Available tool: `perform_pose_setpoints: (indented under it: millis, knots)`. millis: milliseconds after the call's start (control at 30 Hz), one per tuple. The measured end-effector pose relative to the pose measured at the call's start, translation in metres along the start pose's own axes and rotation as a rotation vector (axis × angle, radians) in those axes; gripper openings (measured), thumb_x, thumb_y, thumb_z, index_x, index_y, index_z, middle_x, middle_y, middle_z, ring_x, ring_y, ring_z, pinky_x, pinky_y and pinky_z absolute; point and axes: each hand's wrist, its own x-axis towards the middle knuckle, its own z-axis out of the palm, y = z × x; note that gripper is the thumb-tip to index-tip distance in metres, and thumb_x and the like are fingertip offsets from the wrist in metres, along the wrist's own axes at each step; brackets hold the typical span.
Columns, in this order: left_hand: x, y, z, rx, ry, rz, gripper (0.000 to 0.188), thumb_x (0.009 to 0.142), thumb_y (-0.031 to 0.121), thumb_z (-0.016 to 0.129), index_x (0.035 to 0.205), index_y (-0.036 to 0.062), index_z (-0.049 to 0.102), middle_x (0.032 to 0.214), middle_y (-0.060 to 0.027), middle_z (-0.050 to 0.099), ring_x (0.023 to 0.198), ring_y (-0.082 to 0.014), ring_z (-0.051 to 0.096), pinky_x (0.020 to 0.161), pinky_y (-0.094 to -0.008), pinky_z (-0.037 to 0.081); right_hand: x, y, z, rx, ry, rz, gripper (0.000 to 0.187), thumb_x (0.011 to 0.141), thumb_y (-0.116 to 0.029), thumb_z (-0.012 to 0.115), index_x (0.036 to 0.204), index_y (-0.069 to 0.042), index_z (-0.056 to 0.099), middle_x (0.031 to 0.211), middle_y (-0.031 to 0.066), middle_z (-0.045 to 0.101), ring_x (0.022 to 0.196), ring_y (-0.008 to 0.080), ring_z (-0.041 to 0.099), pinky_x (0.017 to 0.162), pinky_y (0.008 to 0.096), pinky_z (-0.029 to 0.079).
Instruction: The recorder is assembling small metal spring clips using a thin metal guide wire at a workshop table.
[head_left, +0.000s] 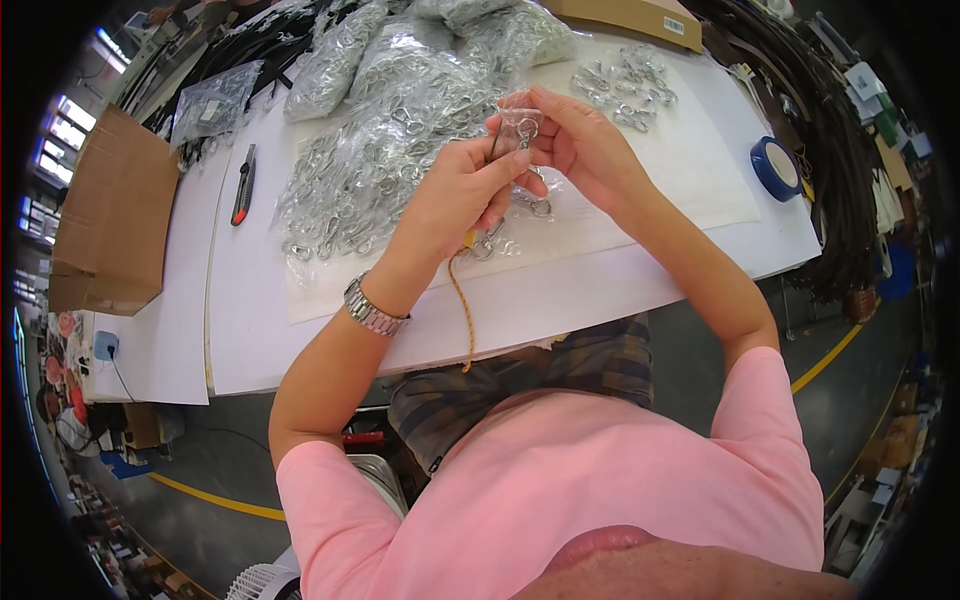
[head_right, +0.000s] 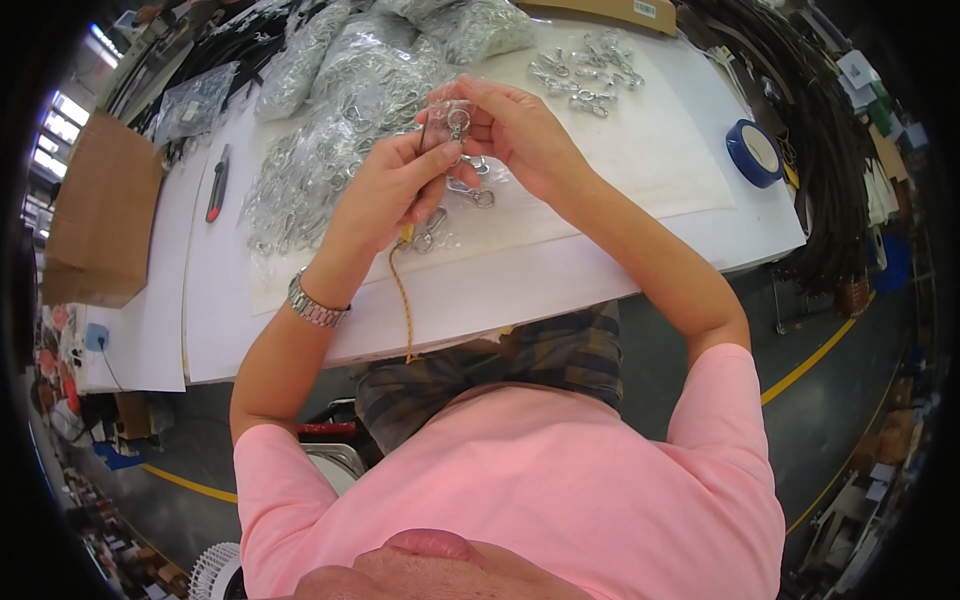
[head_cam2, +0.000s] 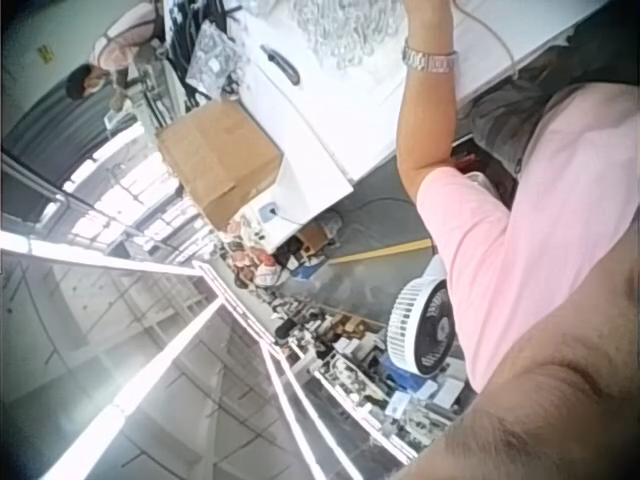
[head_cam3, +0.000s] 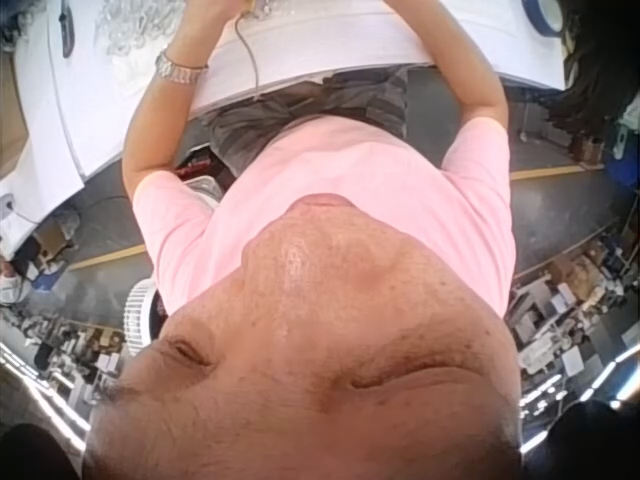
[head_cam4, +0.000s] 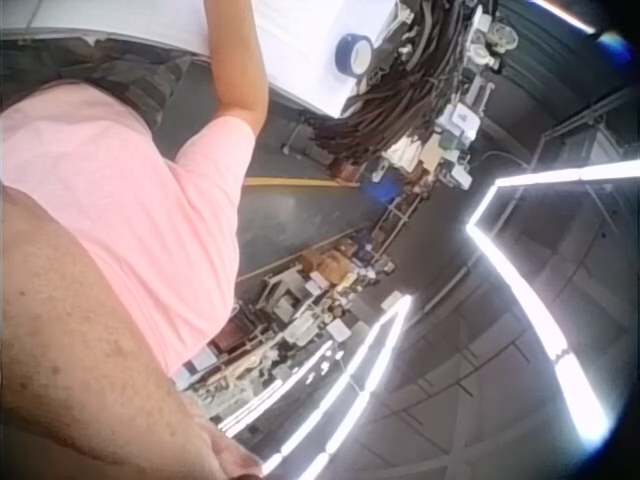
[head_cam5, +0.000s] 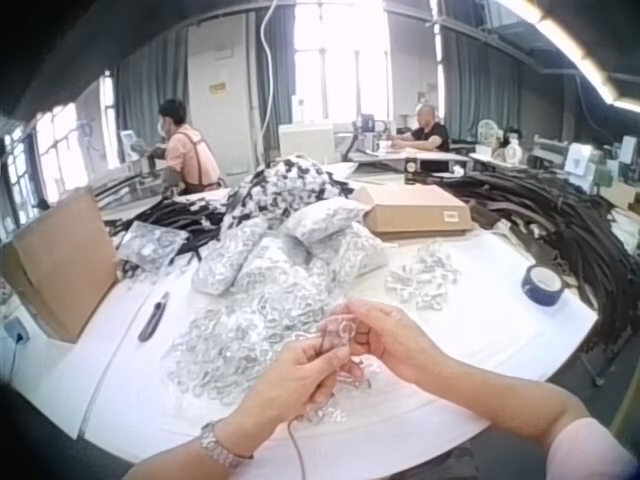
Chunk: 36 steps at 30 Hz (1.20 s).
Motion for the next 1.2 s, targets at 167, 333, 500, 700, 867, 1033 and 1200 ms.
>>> perform_pose_setpoints:
  millis: [167, 333, 500, 700, 867, 1033, 1200]
  knots:
    - [0.003, -0.004, 0.0, -0.004, 0.03, 0.021, 0.026, 0.105, 0.021, 0.062, 0.113, -0.003, 0.07, 0.088, -0.0082, 0.074, 0.048, -0.002, 0.041, 0.043, -0.0181, 0.03, 0.003, 0.008, -0.011, -0.073, -0.017, 0.045, 0.037, 0.107, -0.032, 0.055, 0.117, 0.001, 0.069, 0.113, 0.0138, 0.074, 0.096, 0.0167, 0.071, 0.085, 0.0296, 0.057]
    - [0.0, 0.005, 0.0, 0.04, 0.01, 0.037, 0.024, 0.103, 0.02, 0.063, 0.108, -0.002, 0.07, 0.086, -0.0086, 0.075, 0.048, -0.002, 0.042, 0.043, -0.0186, 0.031, 0.001, 0.004, -0.015, -0.127, -0.107, 0.121, 0.036, 0.107, -0.032, 0.056, 0.117, 0.001, 0.069, 0.11, 0.0109, 0.074, 0.095, 0.0153, 0.071, 0.085, 0.0286, 0.057]
    - [0.001, 0.006, 0.0, 0.041, 0.057, 0.062, 0.021, 0.102, 0.019, 0.064, 0.104, -0.0005, 0.069, 0.084, -0.0098, 0.076, 0.046, -0.0014, 0.042, 0.042, -0.0192, 0.032, 0.003, 0.006, -0.014, -0.02, 0.029, 0.07, 0.035, 0.108, -0.031, 0.055, 0.118, 0.0, 0.068, 0.113, 0.0109, 0.074, 0.099, 0.0167, 0.071, 0.092, 0.0314, 0.056]
    - [0.002, 0.005, -0.005, 0.009, 0.162, 0.127, 0.024, 0.104, 0.023, 0.062, 0.109, 0.0004, 0.069, 0.08, -0.0046, 0.073, 0.046, 0.0009, 0.035, 0.041, -0.0174, 0.026, 0.003, 0.003, -0.015, 0.059, 0.08, 0.03, 0.037, 0.107, -0.032, 0.056, 0.118, 0.0, 0.068, 0.118, 0.0131, 0.073, 0.109, 0.0198, 0.07, 0.101, 0.0332, 0.055]
    - [-0.003, 0.01, -0.01, -0.005, 0.243, 0.071, 0.022, 0.101, 0.023, 0.069, 0.103, 0.0015, 0.074, 0.07, 0.0064, 0.055, 0.048, 0.0012, 0.037, 0.043, -0.0173, 0.026, 0.0, 0.0, -0.011, 0.083, 0.142, 0.04, 0.038, 0.108, -0.034, 0.055, 0.118, 0.0, 0.069, 0.12, 0.0128, 0.073, 0.108, 0.0197, 0.071, 0.099, 0.033, 0.056]
    - [0.0, 0.007, -0.006, -0.011, 0.325, 0.173, 0.02, 0.1, 0.018, 0.07, 0.107, -0.0001, 0.075, 0.079, 0.0011, 0.067, 0.051, 0.0006, 0.041, 0.043, -0.0173, 0.028, 0.001, 0.004, -0.01, 0.04, 0.161, 0.021, 0.038, 0.107, -0.034, 0.057, 0.116, 0.0, 0.07, 0.115, 0.0116, 0.075, 0.104, 0.0178, 0.072, 0.095, 0.0317, 0.057]
    - [0.001, 0.008, -0.004, 0.076, 0.394, 0.256, 0.02, 0.099, 0.015, 0.068, 0.11, -0.0012, 0.075, 0.084, -0.0042, 0.075, 0.049, 0.0009, 0.042, 0.042, -0.0184, 0.028, -0.001, 0.003, -0.007, -0.096, 0.163, -0.037, 0.039, 0.106, -0.036, 0.059, 0.115, 0.0, 0.071, 0.113, 0.0117, 0.075, 0.103, 0.0177, 0.072, 0.094, 0.0317, 0.058]
